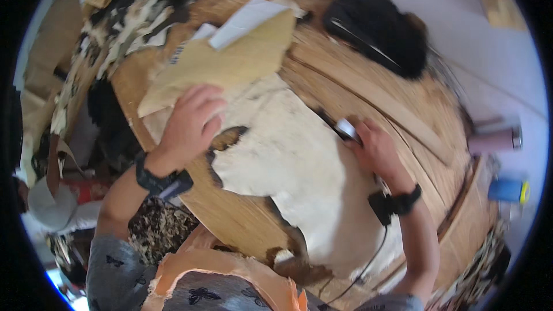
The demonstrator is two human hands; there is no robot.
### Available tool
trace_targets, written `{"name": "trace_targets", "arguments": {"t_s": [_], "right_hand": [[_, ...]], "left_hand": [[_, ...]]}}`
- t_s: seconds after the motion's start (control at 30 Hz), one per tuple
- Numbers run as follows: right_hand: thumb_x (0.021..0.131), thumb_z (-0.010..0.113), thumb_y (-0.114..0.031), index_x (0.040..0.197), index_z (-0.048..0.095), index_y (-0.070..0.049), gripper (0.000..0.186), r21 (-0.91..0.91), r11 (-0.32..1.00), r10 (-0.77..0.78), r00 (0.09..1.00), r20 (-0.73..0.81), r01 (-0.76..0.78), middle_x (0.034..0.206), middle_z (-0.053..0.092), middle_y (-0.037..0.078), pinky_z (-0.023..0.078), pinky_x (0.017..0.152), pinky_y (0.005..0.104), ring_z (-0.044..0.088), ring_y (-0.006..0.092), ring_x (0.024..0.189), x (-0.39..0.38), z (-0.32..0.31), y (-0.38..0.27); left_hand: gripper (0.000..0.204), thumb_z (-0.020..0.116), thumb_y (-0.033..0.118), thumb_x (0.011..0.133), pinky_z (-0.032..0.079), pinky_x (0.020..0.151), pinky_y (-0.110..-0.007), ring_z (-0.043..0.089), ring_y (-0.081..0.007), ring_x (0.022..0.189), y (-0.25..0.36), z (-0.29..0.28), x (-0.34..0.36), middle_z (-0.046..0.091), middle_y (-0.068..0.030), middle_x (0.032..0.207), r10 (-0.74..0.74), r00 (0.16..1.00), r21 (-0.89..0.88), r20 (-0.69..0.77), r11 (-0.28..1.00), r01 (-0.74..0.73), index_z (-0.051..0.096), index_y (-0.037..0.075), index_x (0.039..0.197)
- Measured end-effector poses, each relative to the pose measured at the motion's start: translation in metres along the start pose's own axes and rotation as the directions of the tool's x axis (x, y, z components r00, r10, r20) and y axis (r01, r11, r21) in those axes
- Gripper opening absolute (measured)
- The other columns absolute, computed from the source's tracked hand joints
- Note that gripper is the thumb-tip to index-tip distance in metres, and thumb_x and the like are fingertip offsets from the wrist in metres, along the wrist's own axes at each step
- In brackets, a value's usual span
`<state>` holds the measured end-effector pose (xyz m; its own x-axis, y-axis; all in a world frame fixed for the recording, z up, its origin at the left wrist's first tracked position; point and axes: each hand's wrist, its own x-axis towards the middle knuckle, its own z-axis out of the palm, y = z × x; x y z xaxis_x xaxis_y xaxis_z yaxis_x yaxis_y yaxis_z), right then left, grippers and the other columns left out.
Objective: Cutting leather pieces using a template and a hand tool, and then sewing the pieces together.
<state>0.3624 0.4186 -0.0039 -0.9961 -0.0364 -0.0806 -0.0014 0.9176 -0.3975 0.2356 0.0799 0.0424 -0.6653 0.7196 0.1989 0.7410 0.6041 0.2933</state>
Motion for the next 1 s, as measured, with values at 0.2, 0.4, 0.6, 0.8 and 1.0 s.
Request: {"name": "trace_targets", "arguments": {"t_s": [0.2,0.4,0.6,0.8,1.0], "right_hand": [[0.074,0.069,-0.027,0.086,0.057,-0.003,0.029,0.010,1.000,0.029,0.999,-0.034,-0.028,0.086,0.058,0.014,0.047,0.069,0.0433,0.059,0.0347,0.081,0.008,0.002,-0.008],[0.071,0.072,-0.026,0.076,0.061,-0.003,0.027,-0.083,0.987,0.130,0.984,-0.120,-0.141,0.077,0.059,0.012,0.047,0.066,0.0398,0.059,0.0325,0.074,-0.045,-0.068,0.001],[0.065,0.074,-0.014,0.079,0.060,-0.001,0.024,-0.467,0.878,0.041,0.989,-0.141,-0.103,0.076,0.056,0.012,0.045,0.062,0.0375,0.057,0.0286,0.067,-0.120,-0.204,0.017],[0.061,0.073,-0.007,0.083,0.061,-0.001,0.025,-0.605,0.796,-0.088,0.993,-0.080,0.022,0.080,0.057,0.011,0.047,0.066,0.0374,0.058,0.0272,0.073,-0.125,-0.212,0.047],[0.070,0.066,-0.010,0.075,0.059,-0.004,0.011,-0.127,0.992,-0.035,0.993,-0.108,0.021,0.071,0.057,0.011,0.046,0.056,0.0391,0.058,0.0306,0.061,-0.067,-0.080,0.054]], "left_hand": [[0.036,0.059,0.016,0.082,0.035,0.102,-0.041,0.044,-0.0337,0.120,0.100,0.055,0.007,0.052,-0.0197,0.120,0.352,0.928,-0.291,0.120,0.906,-0.306,0.054,-0.004,0.111],[0.052,0.058,0.024,0.085,0.033,0.103,-0.044,0.035,-0.0370,0.126,0.157,0.094,0.014,0.039,-0.0235,0.134,0.406,0.894,-0.334,0.187,0.883,-0.331,0.043,-0.009,0.122],[0.065,0.059,0.032,0.084,0.030,0.104,-0.046,0.032,-0.0415,0.127,0.194,0.115,0.020,0.036,-0.0270,0.134,0.430,0.889,-0.340,0.155,0.868,-0.361,0.038,-0.012,0.127],[0.069,0.057,0.040,0.084,0.025,0.106,-0.045,0.024,-0.0365,0.133,0.204,0.138,0.012,0.031,-0.0235,0.140,0.393,0.909,-0.242,0.138,0.903,-0.354,0.037,-0.008,0.130],[0.066,0.050,0.047,0.085,0.019,0.108,-0.042,0.025,-0.0279,0.134,0.205,0.132,0.014,0.033,-0.0146,0.142,0.387,0.896,-0.155,0.221,0.920,-0.359,0.040,0.000,0.132]]}}
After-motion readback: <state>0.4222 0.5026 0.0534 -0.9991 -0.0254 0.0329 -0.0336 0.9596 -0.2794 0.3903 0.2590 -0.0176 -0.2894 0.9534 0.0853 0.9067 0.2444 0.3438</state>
